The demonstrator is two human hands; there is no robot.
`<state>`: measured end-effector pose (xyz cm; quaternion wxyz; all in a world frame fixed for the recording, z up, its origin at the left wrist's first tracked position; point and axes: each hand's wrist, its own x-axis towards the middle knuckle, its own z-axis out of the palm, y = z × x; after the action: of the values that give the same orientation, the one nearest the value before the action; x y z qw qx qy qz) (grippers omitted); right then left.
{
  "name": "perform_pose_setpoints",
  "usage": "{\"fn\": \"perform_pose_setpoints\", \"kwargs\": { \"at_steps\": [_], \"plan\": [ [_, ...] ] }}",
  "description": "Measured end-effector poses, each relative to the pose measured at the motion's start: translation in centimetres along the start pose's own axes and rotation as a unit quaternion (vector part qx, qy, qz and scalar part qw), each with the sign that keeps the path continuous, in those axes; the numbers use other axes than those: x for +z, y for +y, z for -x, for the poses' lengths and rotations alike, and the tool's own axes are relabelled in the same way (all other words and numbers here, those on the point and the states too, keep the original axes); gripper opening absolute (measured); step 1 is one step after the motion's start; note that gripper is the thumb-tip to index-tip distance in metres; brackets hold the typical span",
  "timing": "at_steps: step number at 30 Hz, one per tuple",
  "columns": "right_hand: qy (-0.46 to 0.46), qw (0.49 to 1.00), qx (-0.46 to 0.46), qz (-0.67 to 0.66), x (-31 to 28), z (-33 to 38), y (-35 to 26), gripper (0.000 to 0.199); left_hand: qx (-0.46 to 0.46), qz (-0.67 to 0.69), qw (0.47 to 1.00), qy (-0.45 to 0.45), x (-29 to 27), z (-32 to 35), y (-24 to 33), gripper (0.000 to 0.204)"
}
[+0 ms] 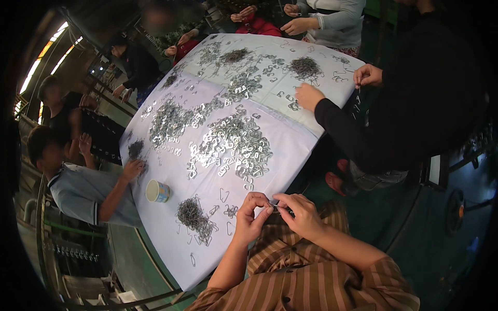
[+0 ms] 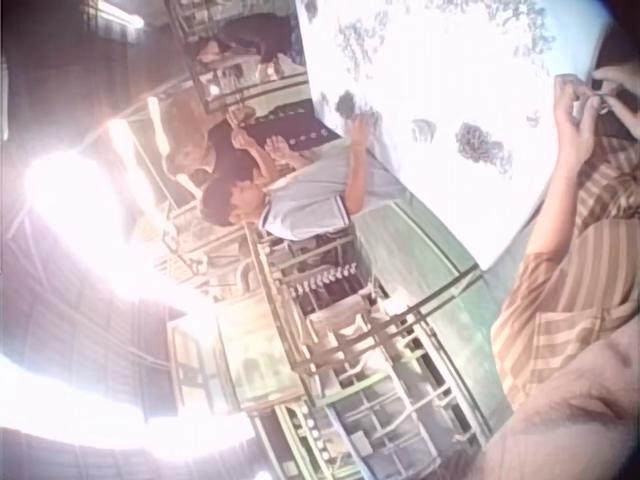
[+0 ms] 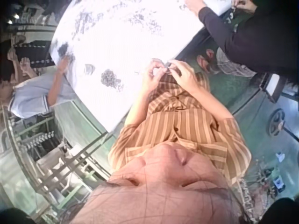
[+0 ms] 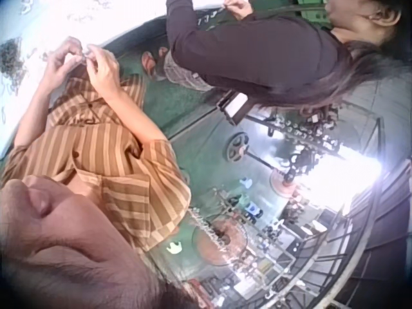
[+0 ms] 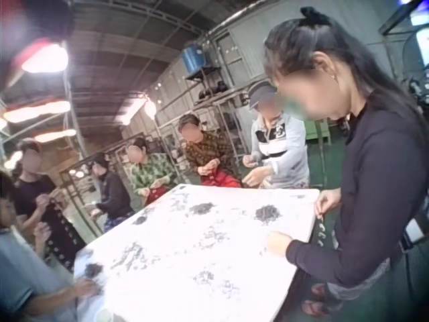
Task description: The person assembles small metal hooks by hand at a table with several others. They pick up individual hooks and wire pieces, interlock them, and place the assembled units into a nearby container. The process is repetitive and performed one at a time.
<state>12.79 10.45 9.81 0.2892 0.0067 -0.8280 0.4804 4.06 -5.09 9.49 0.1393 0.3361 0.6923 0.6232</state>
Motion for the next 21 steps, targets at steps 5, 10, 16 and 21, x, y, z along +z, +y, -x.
{"fn": "perform_pose_setpoints", "kwargs": {
  "at_steps": [5, 10, 16, 21],
  "plan": [
    [-0.033, 0.999, -0.014, -0.005, -0.2, -0.1, -0.1, 0.035, -0.026, 0.070, 0.997, 0.017, 0.7, 0.5, -0.7, 0.007],
    [-0.040, 0.996, -0.009, -0.084, -0.2, -0.6, 1.2, 0.029, -0.038, 0.053, 0.997, 0.044, 1.1, 1.2, -0.7, 0.004],
    [-0.023, 0.994, -0.001, 0.108, 3.5, -3.6, 6.9, 0.021, -0.043, 0.072, 0.996, 0.016, 1.4, 1.4, 0.2, 0.004],
    [-0.027, 0.972, -0.059, 0.227, 7.6, -6.1, 10.3, 0.016, -0.047, 0.090, 0.995, 0.010, 1.7, 1.9, -0.2, 0.004]
  ]
}}
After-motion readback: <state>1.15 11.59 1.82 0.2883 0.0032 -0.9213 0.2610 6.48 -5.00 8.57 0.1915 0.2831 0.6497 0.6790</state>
